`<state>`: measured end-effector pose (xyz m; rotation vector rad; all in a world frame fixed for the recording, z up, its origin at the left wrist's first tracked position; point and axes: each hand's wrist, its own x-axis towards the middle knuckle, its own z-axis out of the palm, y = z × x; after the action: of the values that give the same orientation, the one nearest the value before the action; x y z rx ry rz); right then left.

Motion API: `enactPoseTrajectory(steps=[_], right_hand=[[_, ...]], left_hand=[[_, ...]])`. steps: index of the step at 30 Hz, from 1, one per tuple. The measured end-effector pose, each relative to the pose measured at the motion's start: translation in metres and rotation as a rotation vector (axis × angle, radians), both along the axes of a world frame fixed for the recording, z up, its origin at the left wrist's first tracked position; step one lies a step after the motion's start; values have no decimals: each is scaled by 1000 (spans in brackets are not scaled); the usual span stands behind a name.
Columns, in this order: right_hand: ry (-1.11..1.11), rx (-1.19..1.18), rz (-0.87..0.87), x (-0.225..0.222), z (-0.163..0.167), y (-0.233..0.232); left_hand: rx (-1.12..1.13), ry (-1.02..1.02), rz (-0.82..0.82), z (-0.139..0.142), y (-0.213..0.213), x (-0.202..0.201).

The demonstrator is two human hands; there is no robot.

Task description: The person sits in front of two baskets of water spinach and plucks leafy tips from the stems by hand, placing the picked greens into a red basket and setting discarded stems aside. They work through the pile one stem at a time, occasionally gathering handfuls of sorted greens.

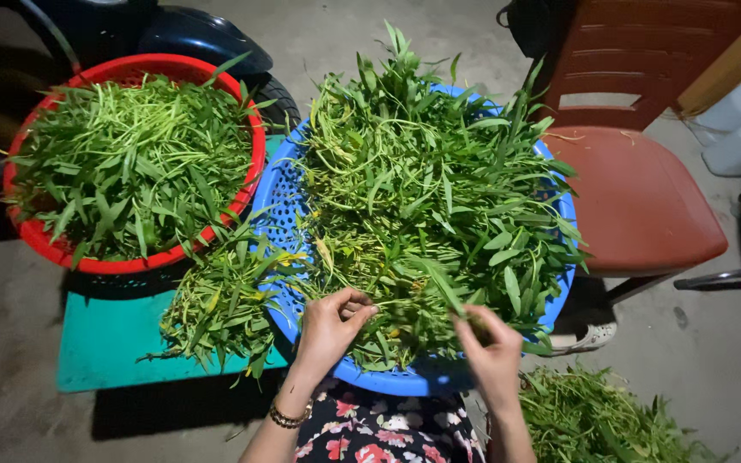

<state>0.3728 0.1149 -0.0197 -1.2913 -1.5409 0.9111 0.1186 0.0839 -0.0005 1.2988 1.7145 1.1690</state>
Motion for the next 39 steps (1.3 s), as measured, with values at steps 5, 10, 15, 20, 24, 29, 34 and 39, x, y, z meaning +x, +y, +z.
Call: enactPoseTrajectory(steps=[5,10,15,20,24,29,34,39], right_hand=[[-444,229,311,-29,-1,-10],[-438,270,409,-29,-12,-18],[57,-166,309,-5,-33,-17],[201,-216,296,28,-41,5],[135,-278,246,2,-46,16],[-459,79,155,-36,-34,14],[-442,77,134,-34,-12,17],[-223,-60,117,-13,3,7]], left_hand=[[41,-13,-118,-6,-10,22],[9,-82,-179,-11,-25,31],[-51,-56,-279,-9,-41,25],[200,230,171,-1,-56,-42],[197,858,383,-4,-49,-101],[203,769,350,-6,-41,-98],[261,424,33,-3,-29,-37],[358,312,-144,7,-17,3]])
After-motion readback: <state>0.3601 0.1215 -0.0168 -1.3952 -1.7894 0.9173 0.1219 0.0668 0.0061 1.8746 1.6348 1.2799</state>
